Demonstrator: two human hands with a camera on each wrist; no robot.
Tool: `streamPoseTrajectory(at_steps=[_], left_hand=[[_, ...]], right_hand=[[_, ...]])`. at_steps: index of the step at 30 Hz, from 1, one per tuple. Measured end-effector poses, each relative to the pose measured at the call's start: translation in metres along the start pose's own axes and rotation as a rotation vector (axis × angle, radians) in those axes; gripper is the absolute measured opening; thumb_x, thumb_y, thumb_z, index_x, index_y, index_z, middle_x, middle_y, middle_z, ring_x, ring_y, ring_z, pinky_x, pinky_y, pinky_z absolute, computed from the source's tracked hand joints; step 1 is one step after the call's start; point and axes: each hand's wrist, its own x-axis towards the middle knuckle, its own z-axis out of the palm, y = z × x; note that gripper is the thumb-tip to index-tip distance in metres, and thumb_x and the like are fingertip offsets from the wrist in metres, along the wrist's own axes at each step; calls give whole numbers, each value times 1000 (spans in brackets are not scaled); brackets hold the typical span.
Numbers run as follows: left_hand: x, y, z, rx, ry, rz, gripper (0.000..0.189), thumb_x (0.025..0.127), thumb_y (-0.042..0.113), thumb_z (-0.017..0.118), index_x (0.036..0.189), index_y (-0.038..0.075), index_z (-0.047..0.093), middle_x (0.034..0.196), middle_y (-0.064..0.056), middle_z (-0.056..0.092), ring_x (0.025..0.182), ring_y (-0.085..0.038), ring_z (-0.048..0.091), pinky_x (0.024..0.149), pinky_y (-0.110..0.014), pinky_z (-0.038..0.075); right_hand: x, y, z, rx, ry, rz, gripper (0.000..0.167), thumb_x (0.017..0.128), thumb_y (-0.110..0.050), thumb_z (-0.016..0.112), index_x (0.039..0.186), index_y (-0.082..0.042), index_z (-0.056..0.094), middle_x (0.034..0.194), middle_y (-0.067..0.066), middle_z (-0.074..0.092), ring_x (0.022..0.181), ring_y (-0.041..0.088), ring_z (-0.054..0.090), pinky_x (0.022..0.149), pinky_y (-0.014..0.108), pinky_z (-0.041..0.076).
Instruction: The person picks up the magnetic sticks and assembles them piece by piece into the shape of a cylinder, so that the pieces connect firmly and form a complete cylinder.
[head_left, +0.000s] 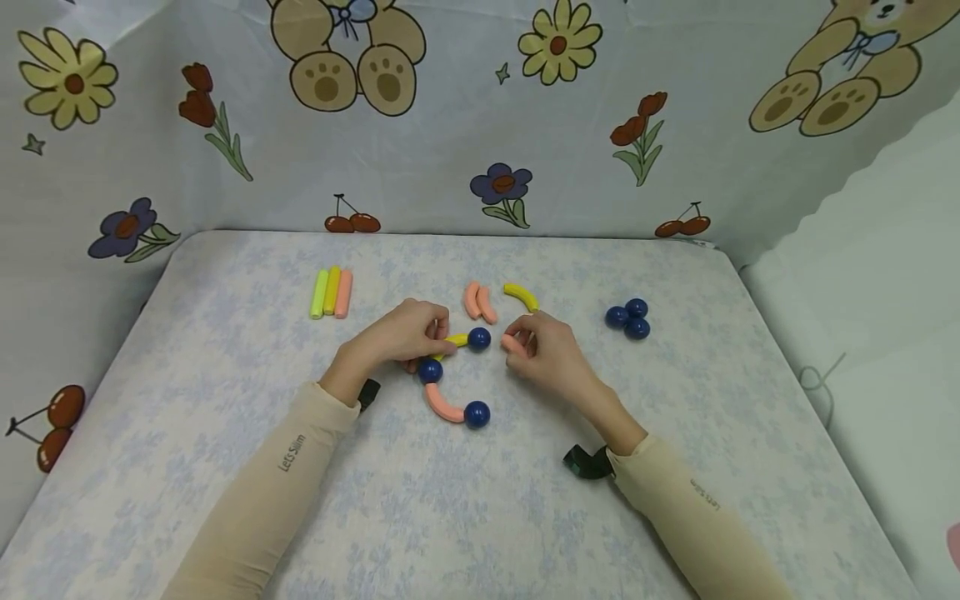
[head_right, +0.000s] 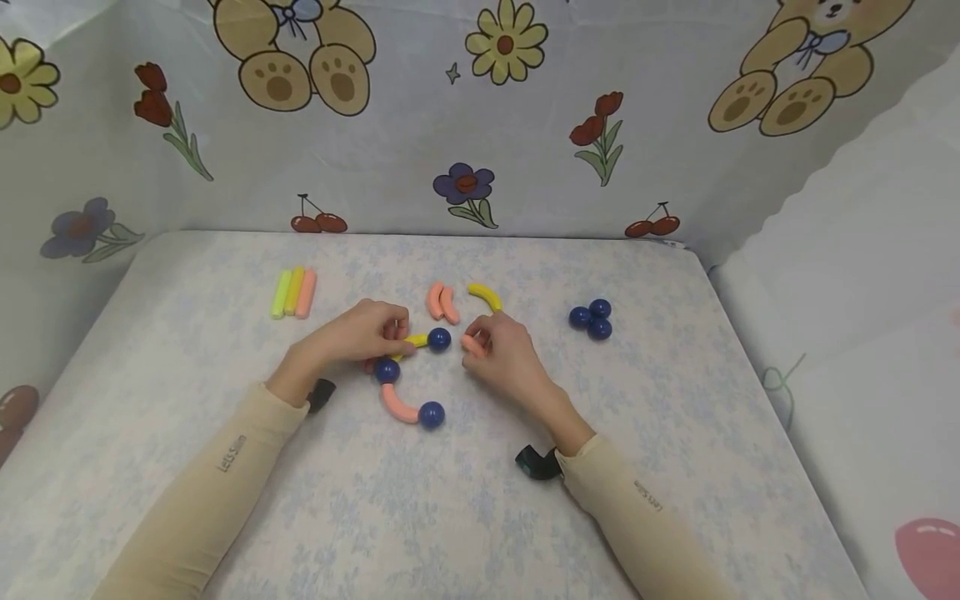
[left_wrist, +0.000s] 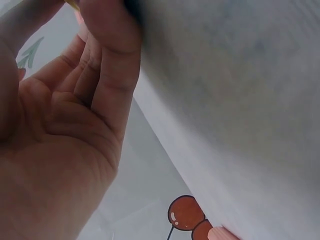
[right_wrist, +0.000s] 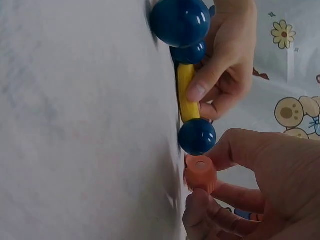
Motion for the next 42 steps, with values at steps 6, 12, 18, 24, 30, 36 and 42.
streamPoseTrajectory(at_steps=[6,12,18,24,30,36,42], left_hand=[[4,2,7,42,21,22,26,98,27,77,87,10,62,62,-5,60,44,-19,61,45,-30,51],[6,1,7,52,62,22,26,97,29,78,86,11,63,64,-4,61,46,-18,60,47,-30,49],[7,4,6,140,142,62,24,93,29,83,87,13,66,69,-2,60,59,-15,55,58,-30,43],[8,5,7,159,150,90,17,92,20,84,94,12,69,78,-3,62,70,-17,55,67,-32,44],[8,6,5,157,166,71,16,90,14,85,93,10,69,80,-4,64,72,-19,56,69,-33,46],[8,5,5,163,175,67,17,90,14,85,92,10,69,82,-4,64,74,-19,57,69,-32,47],[7,4,4,162,142,51,17,90,14,85,94,11,68,82,-4,64,74,-19,57,71,-33,47]], right_hand=[[-3,-4,9,25,-26,-24,23,85,-6,75,108,-6,75,89,6,63,75,18,58,67,29,49],[-1,-7,8,43,-58,-9,33,86,-8,74,118,-6,74,93,6,67,72,13,58,65,27,48],[1,-10,7,79,-136,-34,62,88,-7,72,149,-10,58,104,8,70,66,11,59,59,27,49],[-1,-11,8,58,-184,-37,64,93,-21,78,151,-9,54,108,8,68,73,12,60,65,29,51],[-9,-23,12,-38,-241,13,109,80,-62,86,166,-19,33,127,8,54,79,17,53,68,33,46],[-18,-36,16,-179,-270,-18,134,67,-78,85,170,-24,18,142,4,43,76,14,53,64,31,46],[-18,-35,15,-180,-259,-81,120,77,-63,88,169,-21,24,130,2,50,77,13,53,70,31,48]])
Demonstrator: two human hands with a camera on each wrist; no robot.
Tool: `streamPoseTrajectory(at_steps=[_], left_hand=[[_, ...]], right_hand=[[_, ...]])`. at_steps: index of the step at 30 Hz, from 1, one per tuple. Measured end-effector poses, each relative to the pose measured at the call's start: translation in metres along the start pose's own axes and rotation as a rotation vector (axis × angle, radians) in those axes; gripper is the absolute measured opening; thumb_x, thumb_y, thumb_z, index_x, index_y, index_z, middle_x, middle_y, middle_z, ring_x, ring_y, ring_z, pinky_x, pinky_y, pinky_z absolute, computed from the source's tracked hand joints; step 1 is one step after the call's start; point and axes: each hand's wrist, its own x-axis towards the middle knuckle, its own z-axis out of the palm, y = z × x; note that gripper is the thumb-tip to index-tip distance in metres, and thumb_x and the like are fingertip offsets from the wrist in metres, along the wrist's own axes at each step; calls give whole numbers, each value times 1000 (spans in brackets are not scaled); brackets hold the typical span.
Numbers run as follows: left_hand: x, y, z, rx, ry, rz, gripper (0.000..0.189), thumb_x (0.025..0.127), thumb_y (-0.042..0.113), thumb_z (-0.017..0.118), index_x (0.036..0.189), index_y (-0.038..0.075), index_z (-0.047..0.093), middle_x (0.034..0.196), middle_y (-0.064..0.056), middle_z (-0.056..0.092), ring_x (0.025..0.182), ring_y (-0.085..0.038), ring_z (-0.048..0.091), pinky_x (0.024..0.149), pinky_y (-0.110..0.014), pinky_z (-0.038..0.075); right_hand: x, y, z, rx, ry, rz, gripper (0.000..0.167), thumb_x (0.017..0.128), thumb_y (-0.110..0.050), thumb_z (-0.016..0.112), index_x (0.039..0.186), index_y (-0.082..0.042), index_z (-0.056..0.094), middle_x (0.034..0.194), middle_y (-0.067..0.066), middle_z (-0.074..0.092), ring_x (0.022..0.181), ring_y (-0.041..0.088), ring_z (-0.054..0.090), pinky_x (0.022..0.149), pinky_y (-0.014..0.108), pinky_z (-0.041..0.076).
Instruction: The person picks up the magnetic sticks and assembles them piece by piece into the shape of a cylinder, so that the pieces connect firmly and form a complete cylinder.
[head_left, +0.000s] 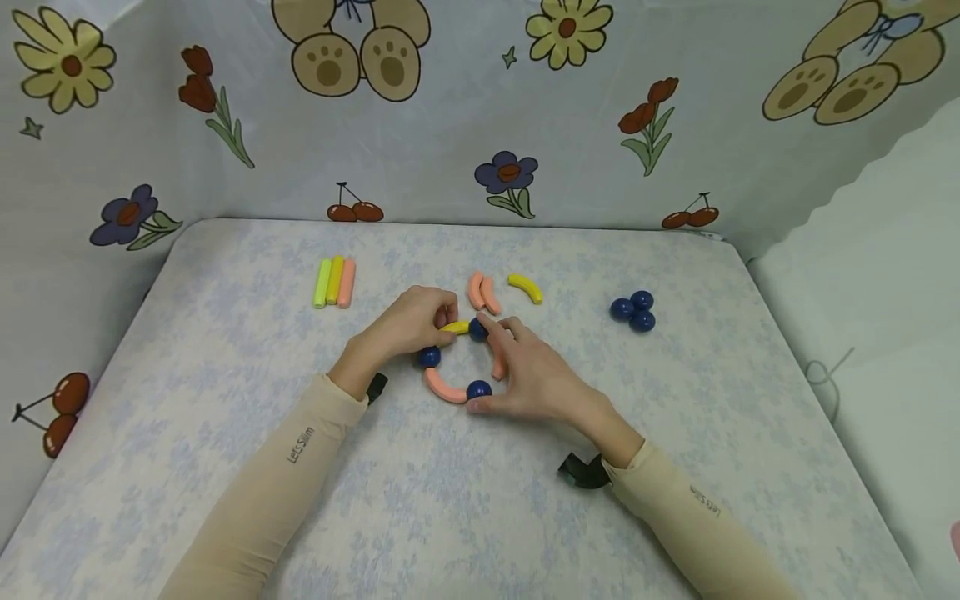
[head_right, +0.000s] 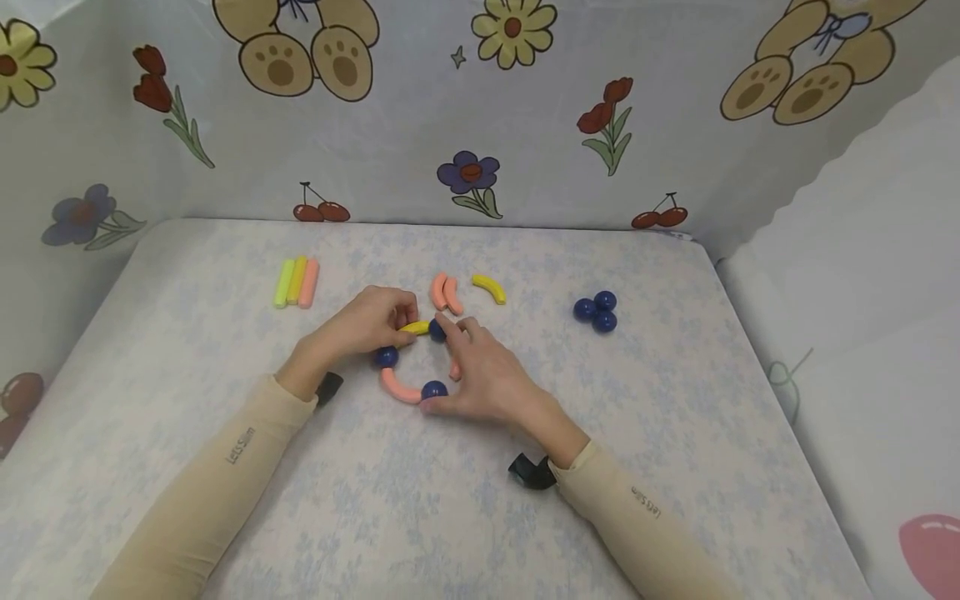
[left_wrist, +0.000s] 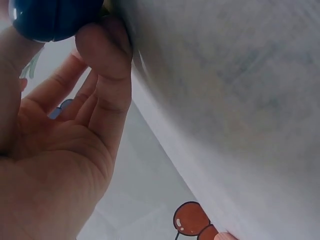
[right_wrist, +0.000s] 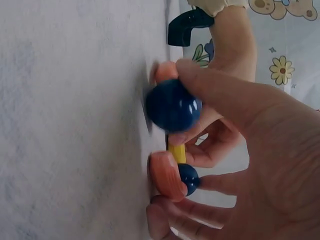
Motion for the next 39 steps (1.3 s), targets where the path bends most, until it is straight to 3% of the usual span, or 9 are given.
streamPoseTrajectory(at_steps=[4,8,17,22,27,32,39], left_hand=[[0,-2,-1,5,-27,10,18,90,15,85,96,11,69,83,-3,64,76,-19,57,72,-34,47],[0,-5,-3,1,-36,15,18,90,16,85,96,11,69,83,-3,64,77,-19,57,73,-35,47],[0,-5,-6,-5,-24,-63,21,89,16,86,96,9,68,82,-4,61,75,-20,55,70,-33,45],[0,-2,-7,0,-32,-87,23,90,17,86,98,7,67,82,-5,60,73,-19,56,67,-31,45],[-1,-3,-7,2,-31,-94,21,92,19,83,95,7,67,78,-4,61,69,-19,57,64,-30,45],[-4,-6,-11,30,-52,-93,26,95,27,80,84,11,64,73,-2,59,67,-17,55,64,-30,42],[-8,-7,-14,4,-120,-79,35,97,32,79,73,13,61,67,1,53,60,-15,50,59,-28,39]], right_hand=[[3,6,-1,19,19,-34,108,81,-52,90,166,-21,32,131,4,54,87,16,55,79,34,50],[5,9,-3,43,36,-53,106,80,-47,92,165,-18,35,136,9,57,101,19,57,88,40,53],[6,9,-5,111,79,-34,103,79,-32,95,163,-13,38,157,12,46,108,26,61,90,43,54],[8,7,-4,140,89,-42,94,82,-31,93,159,-8,43,158,14,46,126,31,61,97,46,57],[8,6,-5,147,78,-38,85,84,-27,92,155,-6,49,155,14,50,129,30,60,102,45,55],[7,8,-12,178,54,-26,71,91,-16,85,153,-7,52,157,12,53,136,30,61,114,49,48],[9,17,-9,198,81,-55,54,100,-6,70,151,-3,53,151,16,59,136,31,60,111,50,50]])
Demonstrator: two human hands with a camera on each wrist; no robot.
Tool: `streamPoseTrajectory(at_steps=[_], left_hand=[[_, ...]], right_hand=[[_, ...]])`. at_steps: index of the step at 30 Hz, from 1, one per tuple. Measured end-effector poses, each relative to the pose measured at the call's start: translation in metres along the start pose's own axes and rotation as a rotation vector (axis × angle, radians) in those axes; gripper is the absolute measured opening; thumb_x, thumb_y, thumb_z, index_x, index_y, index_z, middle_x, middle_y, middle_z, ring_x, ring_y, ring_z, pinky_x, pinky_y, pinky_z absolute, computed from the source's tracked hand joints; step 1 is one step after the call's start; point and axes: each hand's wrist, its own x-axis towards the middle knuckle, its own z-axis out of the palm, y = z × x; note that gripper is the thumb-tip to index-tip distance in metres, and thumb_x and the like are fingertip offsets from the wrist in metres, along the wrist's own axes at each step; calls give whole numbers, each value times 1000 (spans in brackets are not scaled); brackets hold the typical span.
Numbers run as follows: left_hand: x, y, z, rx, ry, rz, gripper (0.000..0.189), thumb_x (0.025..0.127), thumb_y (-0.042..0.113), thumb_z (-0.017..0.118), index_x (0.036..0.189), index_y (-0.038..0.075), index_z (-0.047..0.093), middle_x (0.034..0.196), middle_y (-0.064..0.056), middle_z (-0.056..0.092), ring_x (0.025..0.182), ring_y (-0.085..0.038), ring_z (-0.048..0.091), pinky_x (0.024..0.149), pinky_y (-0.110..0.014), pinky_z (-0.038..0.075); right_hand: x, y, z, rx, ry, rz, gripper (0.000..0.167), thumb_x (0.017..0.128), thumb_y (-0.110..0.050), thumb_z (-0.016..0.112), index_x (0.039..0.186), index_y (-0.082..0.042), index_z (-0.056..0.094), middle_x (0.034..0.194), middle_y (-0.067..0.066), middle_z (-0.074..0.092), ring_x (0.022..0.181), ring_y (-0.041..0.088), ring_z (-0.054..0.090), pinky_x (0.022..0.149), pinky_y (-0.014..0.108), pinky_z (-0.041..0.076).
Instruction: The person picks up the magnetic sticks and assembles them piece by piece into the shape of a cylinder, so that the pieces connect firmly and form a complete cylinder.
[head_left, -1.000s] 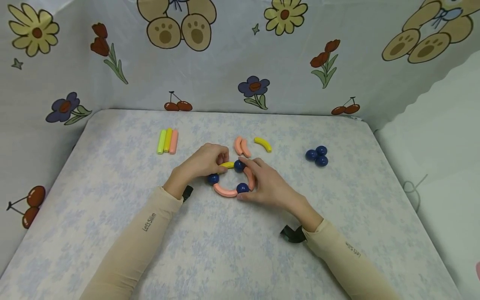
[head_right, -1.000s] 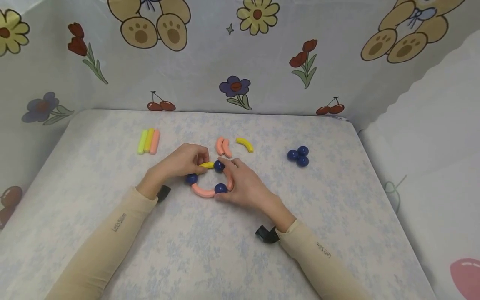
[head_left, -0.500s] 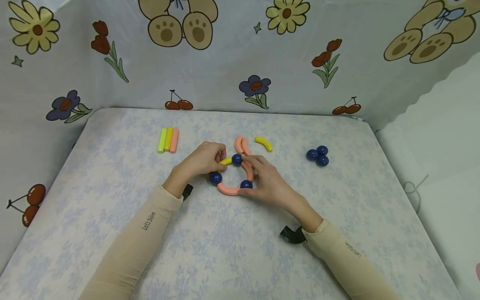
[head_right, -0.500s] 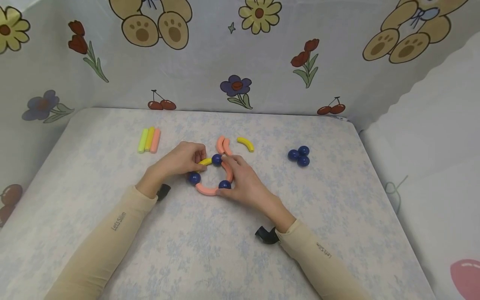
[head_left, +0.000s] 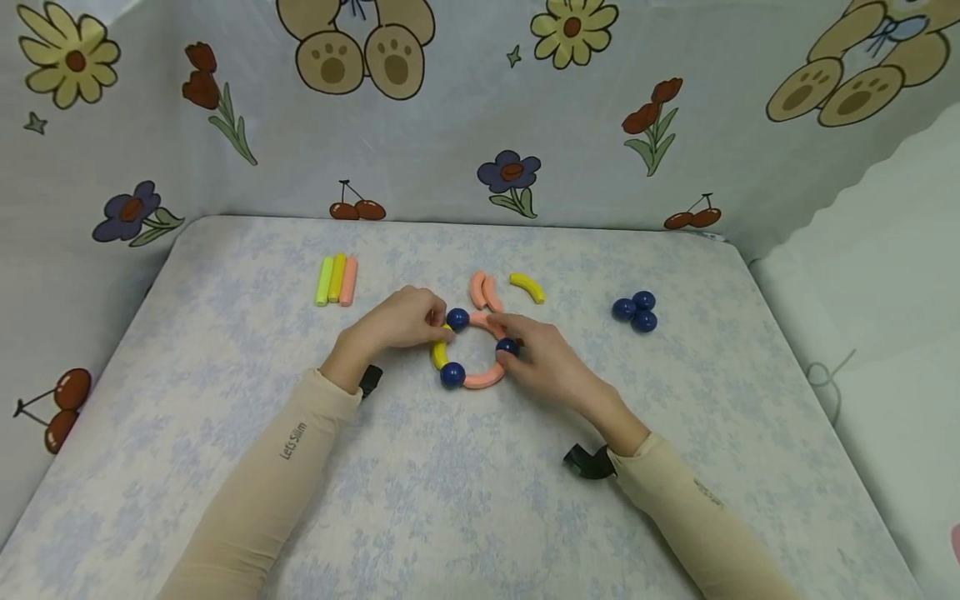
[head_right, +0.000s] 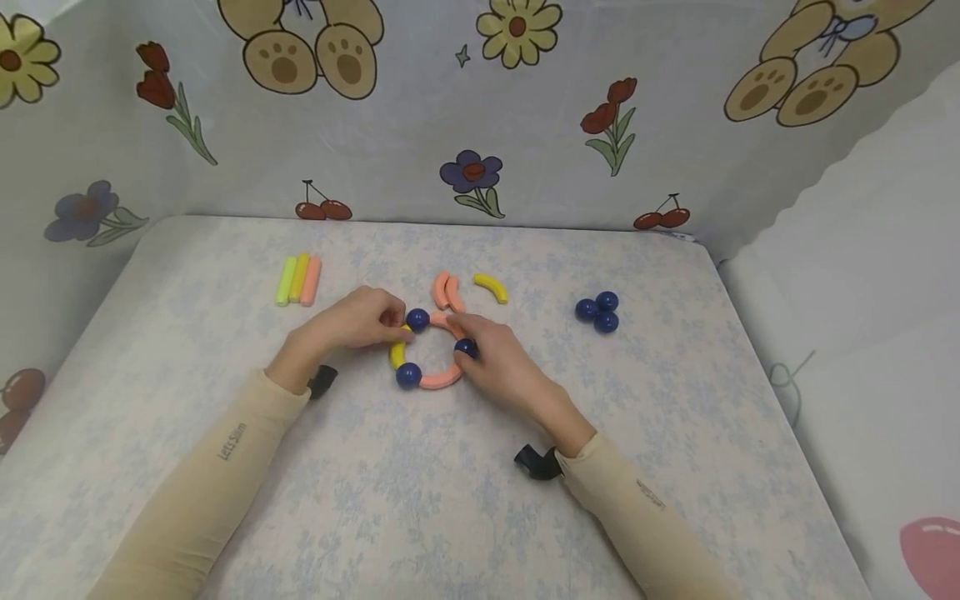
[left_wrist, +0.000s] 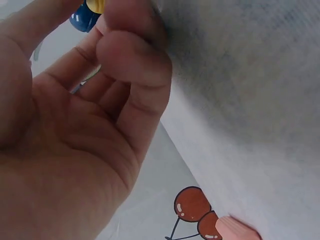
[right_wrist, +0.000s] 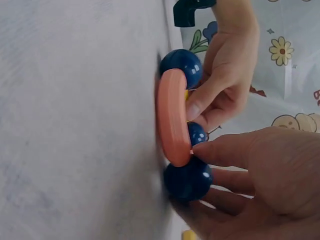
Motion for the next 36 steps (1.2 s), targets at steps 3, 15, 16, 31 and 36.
streamPoseTrajectory(at_steps=[3,15,16,31,36], left_hand=[[-1,0,0,-37,-30,-33,37,98,33,78,71,13,62,64,1,53,56,-14,50,56,-28,39],[0,-1,1,-236,-50,-75,28,95,22,82,94,3,60,66,-8,70,48,-19,65,49,-31,54],[0,-1,1,-246,-52,-74,29,95,21,82,95,3,60,67,-8,70,47,-20,66,49,-31,54],[-3,-11,-5,-303,-81,-129,30,93,23,83,90,4,61,65,-10,69,48,-20,64,50,-32,54],[-3,-9,-6,-321,-89,-129,29,94,24,83,90,5,61,64,-9,68,47,-19,63,50,-31,54]], right_hand=[[2,3,2,7,-8,-5,50,104,-10,67,152,-5,54,152,14,59,141,27,56,113,49,48],[4,9,15,-1,-78,-103,102,84,-45,90,164,-13,35,169,4,37,157,26,33,124,54,35],[4,9,16,-4,-70,-115,101,84,-44,90,164,-13,36,169,5,38,157,26,33,124,54,35],[33,4,14,-70,13,-114,64,109,-44,57,161,-9,42,171,10,35,162,29,22,128,56,23],[58,9,13,-273,-91,-102,69,111,-58,35,163,-12,40,177,8,18,165,36,4,127,69,6]])
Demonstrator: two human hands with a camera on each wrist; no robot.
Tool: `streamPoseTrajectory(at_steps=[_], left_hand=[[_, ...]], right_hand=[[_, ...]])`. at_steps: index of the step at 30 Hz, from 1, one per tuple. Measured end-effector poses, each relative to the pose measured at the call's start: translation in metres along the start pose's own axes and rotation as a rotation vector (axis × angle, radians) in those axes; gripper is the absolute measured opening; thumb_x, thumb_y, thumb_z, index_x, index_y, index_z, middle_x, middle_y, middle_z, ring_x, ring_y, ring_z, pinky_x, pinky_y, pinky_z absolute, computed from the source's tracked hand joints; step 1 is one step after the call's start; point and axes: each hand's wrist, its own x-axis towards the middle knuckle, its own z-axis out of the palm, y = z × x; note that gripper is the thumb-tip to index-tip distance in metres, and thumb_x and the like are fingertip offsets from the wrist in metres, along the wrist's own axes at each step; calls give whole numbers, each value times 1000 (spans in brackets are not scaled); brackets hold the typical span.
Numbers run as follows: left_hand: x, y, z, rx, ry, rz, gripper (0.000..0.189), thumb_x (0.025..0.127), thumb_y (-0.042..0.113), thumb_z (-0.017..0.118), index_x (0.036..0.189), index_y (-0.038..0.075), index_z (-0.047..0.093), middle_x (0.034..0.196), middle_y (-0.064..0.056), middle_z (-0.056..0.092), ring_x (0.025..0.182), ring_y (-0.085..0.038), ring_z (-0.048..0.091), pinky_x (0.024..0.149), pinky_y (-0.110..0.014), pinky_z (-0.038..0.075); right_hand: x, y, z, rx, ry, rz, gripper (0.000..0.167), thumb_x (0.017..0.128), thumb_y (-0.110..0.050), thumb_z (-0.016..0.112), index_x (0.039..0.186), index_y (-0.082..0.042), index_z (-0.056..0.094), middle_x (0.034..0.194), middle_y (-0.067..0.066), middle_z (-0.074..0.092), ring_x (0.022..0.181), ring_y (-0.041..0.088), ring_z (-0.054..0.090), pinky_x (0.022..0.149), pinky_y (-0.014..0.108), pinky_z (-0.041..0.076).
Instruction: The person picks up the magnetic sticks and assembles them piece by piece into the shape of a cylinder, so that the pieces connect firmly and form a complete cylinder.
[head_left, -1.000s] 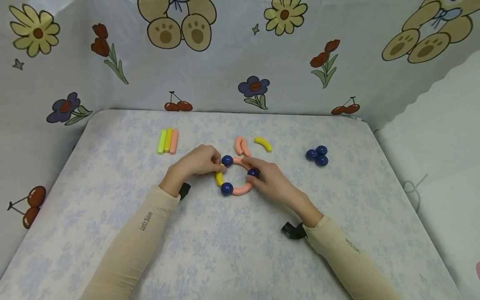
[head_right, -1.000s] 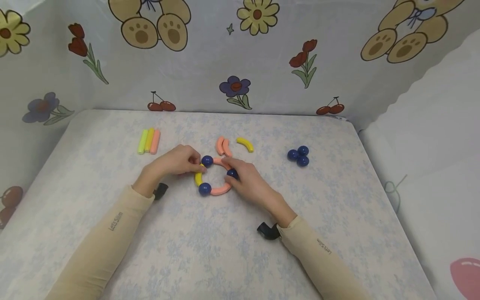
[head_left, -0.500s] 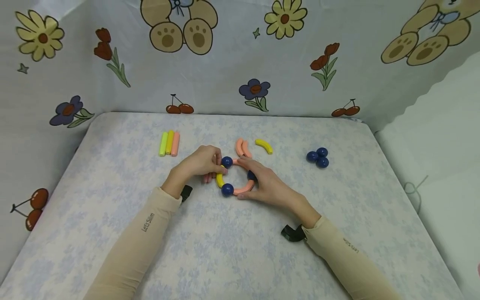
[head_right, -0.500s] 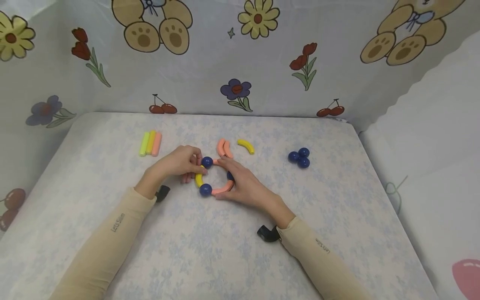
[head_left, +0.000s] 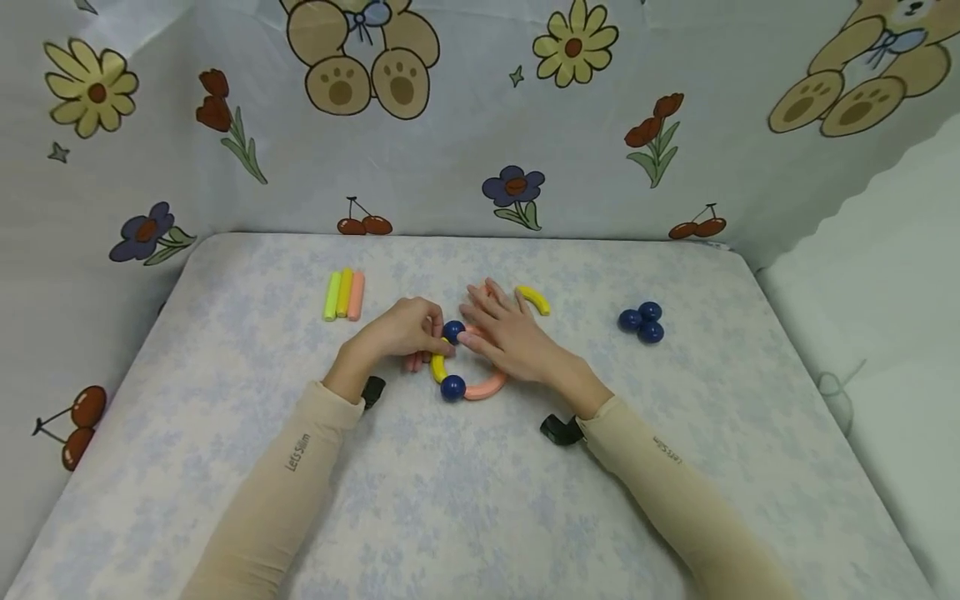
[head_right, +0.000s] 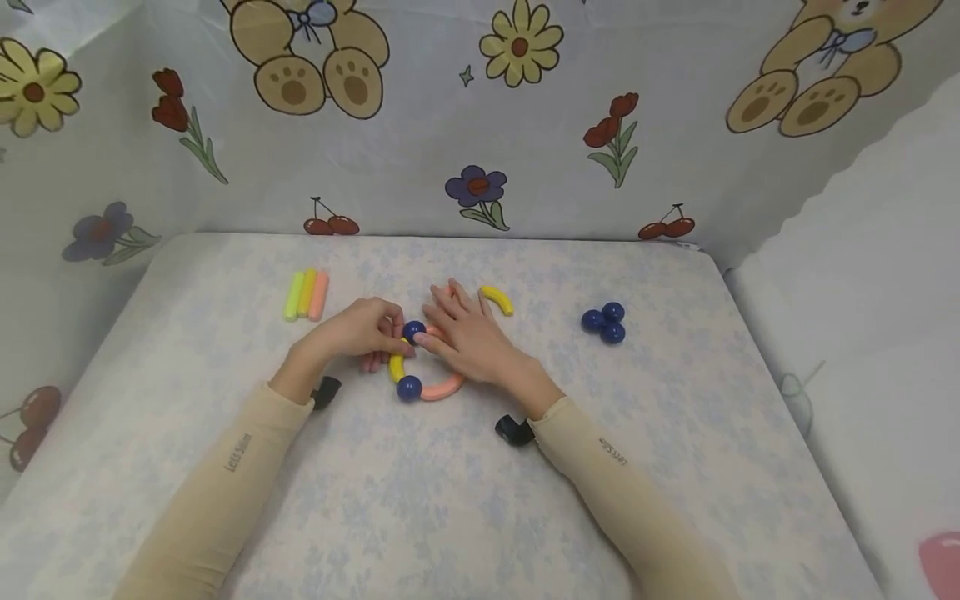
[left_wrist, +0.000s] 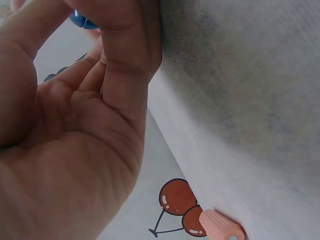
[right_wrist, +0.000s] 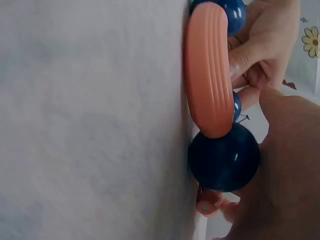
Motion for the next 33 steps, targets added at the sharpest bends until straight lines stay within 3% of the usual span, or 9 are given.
streamPoseTrajectory(at_steps=[5,12,17,20,23,27,30,33], left_hand=[[1,0,1,-8,2,-6,29,93,24,84,91,5,62,64,-10,69,47,-19,63,50,-32,54],[2,1,1,-30,31,-17,29,92,23,84,90,4,62,64,-9,68,49,-19,64,51,-32,55],[5,2,6,-27,137,-42,29,93,23,84,92,3,62,67,-11,70,50,-21,69,51,-32,56],[7,4,10,-41,214,-63,27,95,22,81,97,3,62,71,-12,71,52,-22,70,52,-29,55],[9,5,12,-61,273,-44,24,97,19,79,104,3,62,75,-12,72,55,-21,71,55,-27,53],[12,4,12,-51,339,20,24,97,13,77,114,2,63,88,-11,73,67,-20,73,63,-29,57],[7,2,0,9,396,45,21,98,12,76,114,2,66,99,-12,72,81,-22,71,73,-33,58],[-9,-4,-24,93,519,7,15,98,12,74,108,3,69,102,-16,72,89,-28,67,77,-38,56]], right_hand=[[-2,18,0,-29,-47,10,72,112,-59,30,166,-12,32,178,5,12,165,35,-1,128,67,4],[-15,53,-8,-90,-4,88,80,110,-65,24,167,-9,25,179,5,5,165,36,-3,128,65,-1],[-21,74,-14,-134,40,170,85,109,-67,26,167,-5,22,178,11,3,164,40,-6,126,69,-5],[-26,70,-17,-113,97,160,91,106,-73,31,167,-5,24,177,15,7,164,40,-3,126,70,-1],[-31,53,-17,19,108,111,93,102,-72,48,168,-11,23,178,12,11,165,34,1,127,68,10],[-31,32,-8,211,72,14,95,96,-58,71,168,-18,25,177,9,18,164,28,15,124,61,29],[-30,27,-1,234,92,-20,89,94,-47,79,165,-16,35,174,10,26,161,29,26,121,57,36],[-31,27,2,225,127,2,83,93,-43,82,161,-13,43,172,10,31,158,31,32,120,54,38]])
